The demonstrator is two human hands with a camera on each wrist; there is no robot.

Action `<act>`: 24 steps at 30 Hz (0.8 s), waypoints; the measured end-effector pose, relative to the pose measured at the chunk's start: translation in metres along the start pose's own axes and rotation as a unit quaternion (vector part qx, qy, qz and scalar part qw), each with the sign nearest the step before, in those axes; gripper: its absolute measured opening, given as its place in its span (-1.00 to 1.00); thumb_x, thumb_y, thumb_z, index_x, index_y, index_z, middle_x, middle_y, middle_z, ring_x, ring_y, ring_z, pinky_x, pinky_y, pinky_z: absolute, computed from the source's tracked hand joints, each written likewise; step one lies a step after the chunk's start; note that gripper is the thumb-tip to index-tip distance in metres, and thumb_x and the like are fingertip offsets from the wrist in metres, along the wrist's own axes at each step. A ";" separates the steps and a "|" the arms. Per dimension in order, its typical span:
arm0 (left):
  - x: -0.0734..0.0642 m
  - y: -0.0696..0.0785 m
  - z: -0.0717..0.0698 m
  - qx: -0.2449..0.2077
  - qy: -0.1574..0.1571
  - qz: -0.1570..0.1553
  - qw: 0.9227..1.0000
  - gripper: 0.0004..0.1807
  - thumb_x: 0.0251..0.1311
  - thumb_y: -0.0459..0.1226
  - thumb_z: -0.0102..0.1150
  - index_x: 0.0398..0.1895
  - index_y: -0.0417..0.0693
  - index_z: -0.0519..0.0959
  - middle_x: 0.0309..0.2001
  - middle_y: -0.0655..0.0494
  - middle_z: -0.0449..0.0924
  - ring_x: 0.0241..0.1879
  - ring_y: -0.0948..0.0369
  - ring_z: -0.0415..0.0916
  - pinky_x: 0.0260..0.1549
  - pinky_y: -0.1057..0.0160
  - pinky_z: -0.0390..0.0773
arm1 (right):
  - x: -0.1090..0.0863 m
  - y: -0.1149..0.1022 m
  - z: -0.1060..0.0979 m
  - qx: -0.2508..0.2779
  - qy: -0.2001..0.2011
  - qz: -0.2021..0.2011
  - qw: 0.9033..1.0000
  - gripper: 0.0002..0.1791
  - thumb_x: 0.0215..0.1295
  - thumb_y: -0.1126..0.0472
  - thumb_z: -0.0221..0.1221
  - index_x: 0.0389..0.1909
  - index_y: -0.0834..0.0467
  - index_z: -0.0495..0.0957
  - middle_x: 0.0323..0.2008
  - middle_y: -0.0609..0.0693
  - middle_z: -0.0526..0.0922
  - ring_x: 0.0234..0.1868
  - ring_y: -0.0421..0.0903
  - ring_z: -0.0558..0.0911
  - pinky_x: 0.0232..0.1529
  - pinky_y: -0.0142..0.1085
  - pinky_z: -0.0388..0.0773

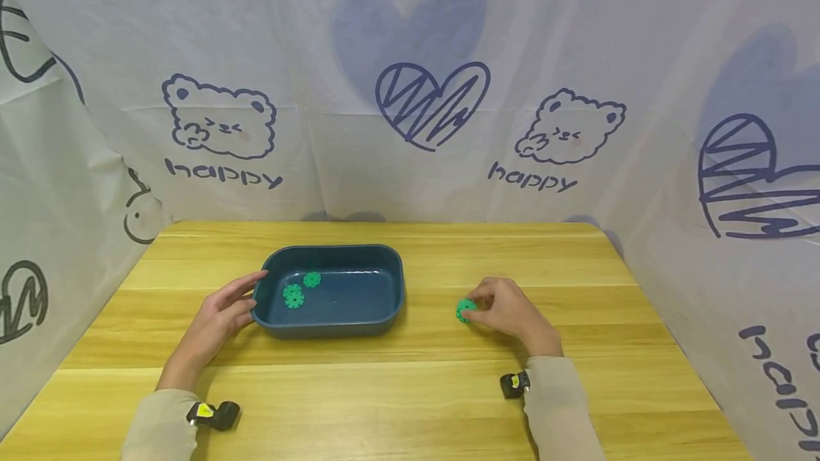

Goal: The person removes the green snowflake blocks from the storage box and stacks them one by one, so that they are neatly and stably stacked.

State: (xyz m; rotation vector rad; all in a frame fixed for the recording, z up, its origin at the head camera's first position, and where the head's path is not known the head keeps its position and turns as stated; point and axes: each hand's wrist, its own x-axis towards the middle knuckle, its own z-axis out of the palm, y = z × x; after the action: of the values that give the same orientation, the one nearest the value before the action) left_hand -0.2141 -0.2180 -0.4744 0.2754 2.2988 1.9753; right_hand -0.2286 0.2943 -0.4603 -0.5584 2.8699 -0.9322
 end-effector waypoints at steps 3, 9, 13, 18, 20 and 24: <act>0.000 0.000 0.001 0.003 0.000 0.000 1.000 -0.46 0.53 -0.35 -0.03 0.53 -0.20 0.31 0.53 -0.29 0.26 0.18 0.44 0.56 0.02 0.49 0.64 | 0.000 0.001 0.000 0.002 -0.002 0.002 1.000 -0.71 0.20 0.07 0.48 -0.10 0.11 0.80 -0.29 -0.12 0.70 -0.36 -0.20 0.43 -0.36 -0.40 0.44; 0.000 0.001 0.002 0.005 0.002 -0.002 1.000 -0.46 0.53 -0.35 -0.03 0.53 -0.18 0.31 0.54 -0.27 0.25 0.19 0.44 0.55 0.03 0.48 0.64 | -0.001 0.003 0.000 0.021 -0.012 0.013 1.000 -0.69 0.20 0.07 0.48 -0.07 0.11 0.79 -0.25 -0.11 0.71 -0.32 -0.17 0.48 -0.31 -0.40 0.50; 0.000 0.001 0.001 0.002 0.003 -0.006 1.000 -0.46 0.53 -0.34 -0.04 0.53 -0.17 0.31 0.55 -0.26 0.25 0.20 0.46 0.54 0.04 0.47 0.65 | 0.000 0.004 0.000 0.032 -0.016 0.017 0.999 -0.67 0.20 0.05 0.47 -0.05 0.10 0.79 -0.23 -0.11 0.72 -0.29 -0.16 0.49 -0.27 -0.39 0.53; -0.001 0.002 0.002 0.002 0.002 -0.009 1.000 -0.46 0.54 -0.33 -0.03 0.54 -0.18 0.30 0.55 -0.26 0.23 0.20 0.46 0.53 0.04 0.47 0.64 | 0.001 0.005 0.001 0.027 -0.022 0.012 0.999 -0.65 0.20 0.04 0.47 -0.03 0.09 0.79 -0.23 -0.13 0.71 -0.29 -0.17 0.50 -0.24 -0.38 0.54; -0.001 0.002 0.002 0.002 0.003 -0.008 1.000 -0.46 0.54 -0.33 -0.03 0.54 -0.18 0.30 0.55 -0.26 0.24 0.19 0.47 0.54 0.04 0.47 0.64 | 0.002 0.005 0.002 0.023 -0.023 0.009 0.999 -0.66 0.21 0.03 0.47 -0.04 0.08 0.79 -0.24 -0.14 0.71 -0.29 -0.17 0.50 -0.23 -0.38 0.54; -0.001 0.002 0.001 0.004 0.003 -0.006 1.000 -0.46 0.53 -0.33 -0.03 0.54 -0.17 0.31 0.55 -0.26 0.24 0.19 0.47 0.54 0.05 0.47 0.64 | 0.003 0.004 0.003 0.013 -0.026 0.007 1.000 -0.67 0.22 0.05 0.46 -0.04 0.09 0.79 -0.25 -0.14 0.70 -0.29 -0.18 0.50 -0.23 -0.37 0.54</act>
State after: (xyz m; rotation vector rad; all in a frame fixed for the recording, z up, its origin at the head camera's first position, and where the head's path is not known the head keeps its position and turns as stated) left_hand -0.2129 -0.2167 -0.4731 0.2543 2.3072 1.9647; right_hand -0.2327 0.2950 -0.4649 -0.5519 2.8079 -0.9369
